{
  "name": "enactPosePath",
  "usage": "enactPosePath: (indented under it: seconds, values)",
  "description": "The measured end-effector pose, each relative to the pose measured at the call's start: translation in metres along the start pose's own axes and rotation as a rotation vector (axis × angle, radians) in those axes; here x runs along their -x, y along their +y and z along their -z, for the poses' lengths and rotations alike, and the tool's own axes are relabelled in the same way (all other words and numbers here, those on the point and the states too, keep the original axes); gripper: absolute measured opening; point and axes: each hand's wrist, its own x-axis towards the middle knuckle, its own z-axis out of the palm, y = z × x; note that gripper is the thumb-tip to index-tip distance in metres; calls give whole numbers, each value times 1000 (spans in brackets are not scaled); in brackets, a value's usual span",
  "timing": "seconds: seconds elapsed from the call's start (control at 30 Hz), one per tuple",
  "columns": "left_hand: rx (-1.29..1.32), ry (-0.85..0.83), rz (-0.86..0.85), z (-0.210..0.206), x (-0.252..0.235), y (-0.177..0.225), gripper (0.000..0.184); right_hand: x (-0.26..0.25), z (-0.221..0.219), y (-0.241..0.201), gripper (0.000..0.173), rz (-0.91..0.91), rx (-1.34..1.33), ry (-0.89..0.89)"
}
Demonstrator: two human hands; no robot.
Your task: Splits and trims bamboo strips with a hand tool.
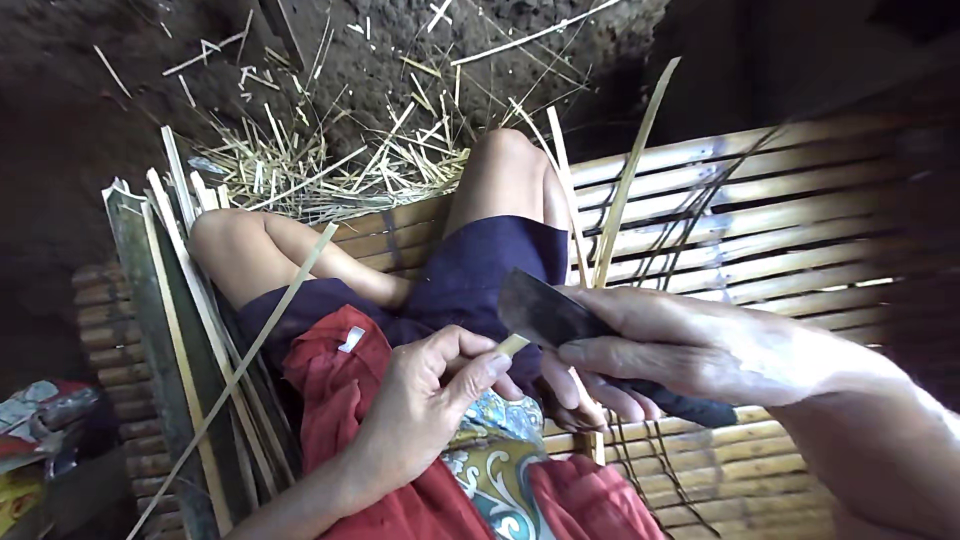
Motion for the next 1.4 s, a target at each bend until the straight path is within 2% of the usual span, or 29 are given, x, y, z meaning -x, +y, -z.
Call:
enactPosePath:
  seconds: [0.17,0.57,0.77,0.87,0.93,0.97,1.03,1.1,1.13,1.2,1.3,1.4]
  values:
    - [17,11,-32,1,4,0,11,-1,-3,-4,18,-35,-71,-19]
    - [71,-14,-72,8,8,2,10,-11,-7,-19,15,-69,-38,-91]
    - [108,-106,-74,14,11,1,13,-22,-21,-1,9,29,-246,-146]
    - [46,-90,-125,19,8,2,15,-29,-28,9,10,123,-369,-131]
    - [14,-59,-116,21,6,1,13,-33,-25,10,13,176,-236,-37]
    - [21,-71,-88,23,4,2,13,-34,-23,11,21,214,-68,70]
    - [38,-227,-19,35,-2,9,29,-35,-19,14,34,326,271,324]
    - [39,-381,-80,47,-17,15,48,-40,-16,17,31,505,337,480]
    - [17,-339,-167,47,-29,13,52,-43,-14,15,28,585,299,503]
    - [75,-133,-321,31,-59,4,48,-54,-13,14,24,715,293,619]
    - [437,60,-280,-7,-100,1,41,-79,-8,22,27,829,364,912]
    - [559,111,-241,-22,-114,-1,44,-84,-6,31,27,918,402,998]
